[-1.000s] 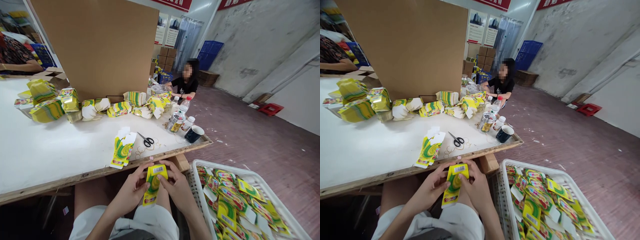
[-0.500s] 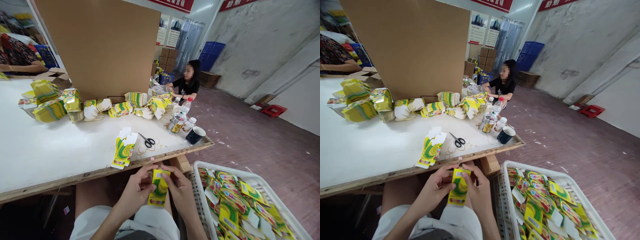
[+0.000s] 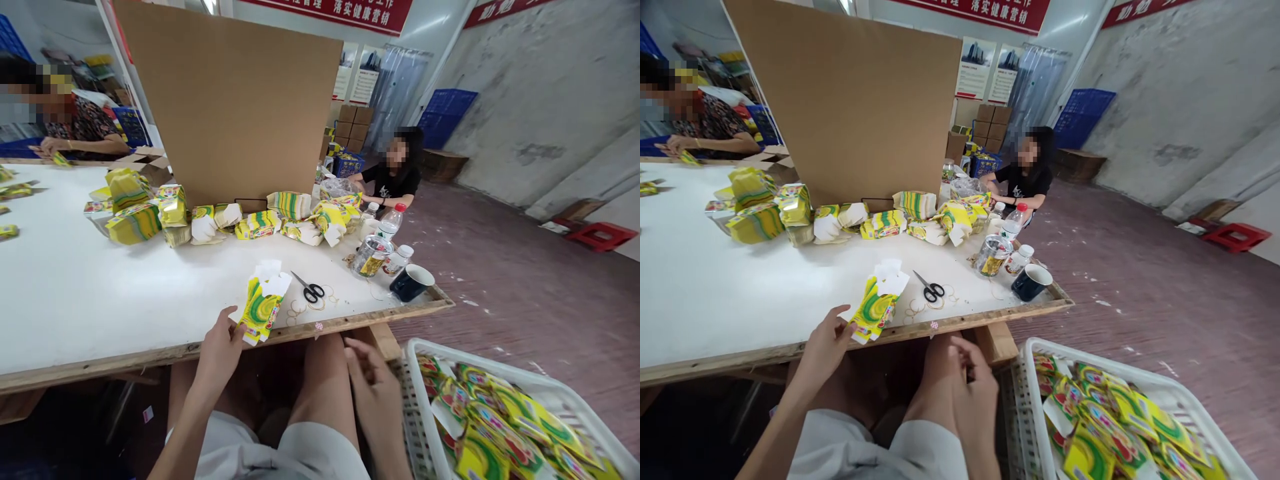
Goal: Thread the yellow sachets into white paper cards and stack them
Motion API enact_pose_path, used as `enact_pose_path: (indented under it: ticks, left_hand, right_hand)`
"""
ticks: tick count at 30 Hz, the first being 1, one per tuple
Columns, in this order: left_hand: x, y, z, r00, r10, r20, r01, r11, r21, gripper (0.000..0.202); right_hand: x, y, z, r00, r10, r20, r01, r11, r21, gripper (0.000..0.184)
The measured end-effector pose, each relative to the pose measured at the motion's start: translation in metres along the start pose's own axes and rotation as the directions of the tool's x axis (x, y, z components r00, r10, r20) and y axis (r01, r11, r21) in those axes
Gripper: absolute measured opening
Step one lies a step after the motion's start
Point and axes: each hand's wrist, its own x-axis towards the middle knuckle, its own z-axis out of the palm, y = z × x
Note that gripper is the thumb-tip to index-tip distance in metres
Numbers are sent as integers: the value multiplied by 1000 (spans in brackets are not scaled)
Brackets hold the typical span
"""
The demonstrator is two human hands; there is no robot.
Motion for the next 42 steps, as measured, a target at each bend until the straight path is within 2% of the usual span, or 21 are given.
enact_pose_path:
  ticks: [2, 4, 7, 9, 11, 14, 16, 19, 21, 23, 26, 29, 33, 36, 38, 40, 42]
  left_hand:
    - [-7, 6, -4, 1000, 7, 5, -7, 994, -112, 38]
    - [-17, 16, -4, 1000, 7, 21, -1, 959, -282, 33]
    - [-34, 32, 3, 994, 42, 96, 11, 869, -494, 29]
    - [-42, 42, 8, 967, 124, 224, 30, 813, -582, 26]
    - [-45, 49, 11, 916, 213, 341, 50, 782, -621, 23]
    - [-43, 52, 15, 867, 274, 416, 82, 745, -662, 26]
    - [-40, 50, 20, 855, 280, 436, 148, 676, -722, 33]
    - [-40, 47, 30, 838, 226, 497, 343, 491, -801, 43]
    - [-43, 46, 37, 791, 217, 572, 486, 345, -803, 49]
    - [-46, 48, 40, 731, 278, 623, 576, 238, -782, 51]
    - [-50, 51, 41, 684, 384, 621, 601, 185, -777, 53]
    - [-49, 51, 44, 702, 395, 593, 571, 186, -800, 49]
    - [-47, 52, 55, 798, 306, 520, 472, 218, -854, 36]
    - [-49, 53, 62, 856, 233, 461, 381, 318, -868, 33]
    - [-50, 54, 63, 890, 192, 413, 311, 407, -859, 37]
    - [-52, 54, 62, 917, 169, 363, 246, 477, -844, 51]
    - [-53, 53, 57, 916, 188, 354, 214, 518, -828, 63]
  right_hand:
    - [-9, -5, 31, 985, 99, 143, -125, 974, 190, 41]
    - [-15, -9, 53, 956, 143, 254, -229, 909, 347, 46]
    - [-18, -8, 66, 942, 172, 287, -298, 820, 489, 44]
    - [-16, -3, 64, 964, 165, 208, -254, 803, 539, 35]
    - [-14, 2, 56, 979, 150, 136, -201, 800, 565, 31]
    - [-14, 7, 45, 981, 148, 122, -192, 786, 588, 33]
    - [-16, 7, 42, 979, 138, 149, -200, 781, 591, 35]
    - [-23, 3, 44, 962, 96, 254, -229, 793, 565, 33]
    - [-27, 2, 45, 948, 86, 305, -251, 791, 558, 31]
    - [-29, 1, 46, 943, 90, 320, -267, 777, 569, 29]
    - [-30, 2, 43, 935, 98, 340, -290, 764, 577, 26]
    - [-30, 1, 40, 937, 115, 331, -294, 772, 564, 25]
    - [-32, -5, 40, 942, 76, 327, -250, 808, 534, 31]
    - [-35, -7, 41, 950, 50, 307, -192, 870, 453, 29]
    - [-34, -5, 40, 964, 49, 260, -152, 907, 392, 28]
    - [-29, -3, 37, 978, 35, 204, -108, 928, 356, 26]
    - [-24, -2, 33, 986, -16, 165, -47, 927, 372, 27]
